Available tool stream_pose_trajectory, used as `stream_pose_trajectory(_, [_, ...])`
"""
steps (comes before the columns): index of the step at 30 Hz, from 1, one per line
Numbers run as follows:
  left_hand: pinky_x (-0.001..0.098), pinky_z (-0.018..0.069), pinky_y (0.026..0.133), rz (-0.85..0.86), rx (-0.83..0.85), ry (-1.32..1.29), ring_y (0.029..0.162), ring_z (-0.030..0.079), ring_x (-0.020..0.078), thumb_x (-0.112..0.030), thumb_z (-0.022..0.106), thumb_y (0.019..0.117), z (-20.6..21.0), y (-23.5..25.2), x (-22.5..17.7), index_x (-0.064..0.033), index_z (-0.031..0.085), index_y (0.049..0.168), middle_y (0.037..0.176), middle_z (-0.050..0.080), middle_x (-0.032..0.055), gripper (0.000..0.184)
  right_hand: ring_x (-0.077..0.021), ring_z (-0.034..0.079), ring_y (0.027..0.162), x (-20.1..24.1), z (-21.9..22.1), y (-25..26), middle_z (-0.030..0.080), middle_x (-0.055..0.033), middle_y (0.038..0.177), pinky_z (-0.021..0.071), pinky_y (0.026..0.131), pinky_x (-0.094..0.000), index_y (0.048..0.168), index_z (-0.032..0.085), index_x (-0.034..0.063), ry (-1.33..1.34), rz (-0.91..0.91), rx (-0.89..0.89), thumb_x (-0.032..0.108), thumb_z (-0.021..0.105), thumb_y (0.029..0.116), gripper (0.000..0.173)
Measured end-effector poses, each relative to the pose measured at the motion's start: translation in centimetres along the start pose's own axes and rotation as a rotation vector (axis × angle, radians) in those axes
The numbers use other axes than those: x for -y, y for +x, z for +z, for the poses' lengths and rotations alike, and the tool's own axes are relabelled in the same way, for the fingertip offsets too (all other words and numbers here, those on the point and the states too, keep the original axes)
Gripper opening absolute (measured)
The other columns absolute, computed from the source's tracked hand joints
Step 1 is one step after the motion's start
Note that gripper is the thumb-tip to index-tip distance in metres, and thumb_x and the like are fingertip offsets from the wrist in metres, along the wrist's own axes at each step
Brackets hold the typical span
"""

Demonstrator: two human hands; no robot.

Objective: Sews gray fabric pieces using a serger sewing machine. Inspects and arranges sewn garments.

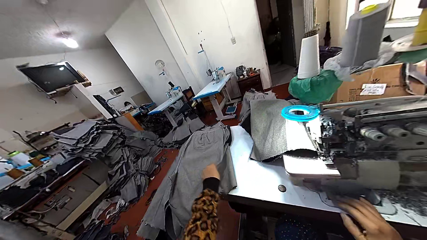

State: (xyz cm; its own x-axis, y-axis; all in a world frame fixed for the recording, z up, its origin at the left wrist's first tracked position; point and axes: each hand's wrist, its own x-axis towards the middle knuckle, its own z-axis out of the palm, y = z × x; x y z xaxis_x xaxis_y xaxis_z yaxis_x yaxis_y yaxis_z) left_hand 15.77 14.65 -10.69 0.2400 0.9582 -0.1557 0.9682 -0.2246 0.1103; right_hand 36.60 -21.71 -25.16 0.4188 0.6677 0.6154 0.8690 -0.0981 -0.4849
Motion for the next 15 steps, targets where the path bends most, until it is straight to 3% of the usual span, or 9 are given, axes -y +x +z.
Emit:
stream_pose_trajectory(2, [0.06, 0.0437, 0.109, -0.019, -0.087, -0.227, 0.131, 0.057, 0.0417, -0.014, 0.059, 0.1002, -3.0, 1.3, 1.7, -0.0014, 0.063, 0.135, 0.136, 0.062, 0.0266, 0.038, -0.0552, 0.06, 0.119, 1.3, -2.0, -0.4, 0.067, -0.0332, 0.121, 0.0409, 0.109, -0.0645, 0.11, 0.073, -0.0104, 0.112, 0.065, 0.059, 0.006, 0.057, 0.0958, 0.027])
stream_pose_trajectory(4, [0.061, 0.0409, 0.111, 0.013, -0.213, -0.344, 0.132, 0.055, 0.0439, -0.008, 0.054, 0.1011, -6.8, -0.2, 1.7, 0.0011, 0.064, 0.133, 0.136, 0.06, 0.0294, 0.034, -0.0503, 0.065, 0.113, 2.9, -3.6, 0.0, 0.07, -0.0311, 0.115, 0.0477, 0.103, -0.0578, 0.109, 0.073, -0.01, 0.21, 0.117, 0.07, 0.005, 0.056, 0.0971, 0.025])
stream_pose_trajectory(7, [0.0606, 0.0414, 0.109, 0.122, -0.318, -0.42, 0.128, 0.057, 0.0445, 0.0, 0.049, 0.1007, -9.4, -5.2, 1.2, 0.0058, 0.064, 0.128, 0.131, 0.062, 0.0312, 0.032, -0.0396, 0.07, 0.108, 5.5, -4.4, 1.4, 0.072, -0.0286, 0.112, 0.052, 0.099, -0.0511, 0.113, 0.073, -0.0097, 0.447, 0.209, 0.154, 0.005, 0.054, 0.0994, 0.027])
stream_pose_trajectory(9, [0.0576, 0.047, 0.103, 0.325, -0.29, -0.453, 0.117, 0.064, 0.0414, 0.004, 0.046, 0.0976, -8.5, -10.3, 0.2, 0.0078, 0.066, 0.124, 0.12, 0.067, 0.03, 0.033, -0.0297, 0.07, 0.109, 7.0, -3.5, 3.1, 0.071, -0.0241, 0.117, 0.0537, 0.1, -0.0444, 0.121, 0.068, -0.0098, 0.705, 0.29, 0.281, 0.012, 0.048, 0.1038, 0.034])
stream_pose_trajectory(11, [0.0527, 0.0557, 0.089, 0.638, -0.2, -0.494, 0.096, 0.071, 0.034, 0.005, 0.05, 0.0905, -4.9, -15.7, -1.4, 0.0079, 0.07, 0.111, 0.1, 0.072, 0.0238, 0.029, -0.0234, 0.069, 0.11, 8.3, -2.3, 4.6, 0.069, -0.0149, 0.123, 0.0571, 0.093, -0.0421, 0.136, 0.057, -0.005, 1.042, 0.432, 0.438, 0.036, 0.043, 0.1058, 0.052])
stream_pose_trajectory(12, [0.0508, 0.0577, 0.084, 0.811, -0.077, -0.514, 0.09, 0.072, 0.0318, 0.005, 0.053, 0.0884, -2.9, -18.4, -2.3, 0.0088, 0.07, 0.107, 0.095, 0.073, 0.0222, 0.026, -0.0225, 0.069, 0.109, 8.9, -1.9, 5.1, 0.069, -0.0101, 0.124, 0.0583, 0.09, -0.0433, 0.14, 0.053, 0.0003, 1.194, 0.507, 0.497, 0.05, 0.046, 0.1019, 0.064])
stream_pose_trajectory(13, [0.0504, 0.058, 0.082, 0.99, 0.1, -0.518, 0.088, 0.072, 0.0322, 0.004, 0.056, 0.0892, -1.2, -20.5, -3.2, 0.0105, 0.07, 0.104, 0.093, 0.072, 0.0229, 0.021, -0.02, 0.071, 0.104, 9.5, -1.6, 5.4, 0.071, -0.0053, 0.119, 0.0595, 0.087, -0.042, 0.138, 0.053, 0.0053, 1.307, 0.569, 0.512, 0.054, 0.052, 0.0989, 0.063])
stream_pose_trajectory(15, [0.0478, 0.0584, 0.083, 1.352, 0.381, -0.538, 0.088, 0.073, 0.0315, -0.001, 0.063, 0.0932, 1.9, -21.8, -5.0, 0.0119, 0.07, 0.103, 0.093, 0.073, 0.0234, 0.018, -0.0075, 0.071, 0.085, 10.1, -1.5, 5.3, 0.072, 0.006, 0.095, 0.0599, 0.079, -0.0298, 0.117, 0.057, 0.0115, 1.304, 0.642, 0.457, 0.024, 0.057, 0.0974, 0.023])
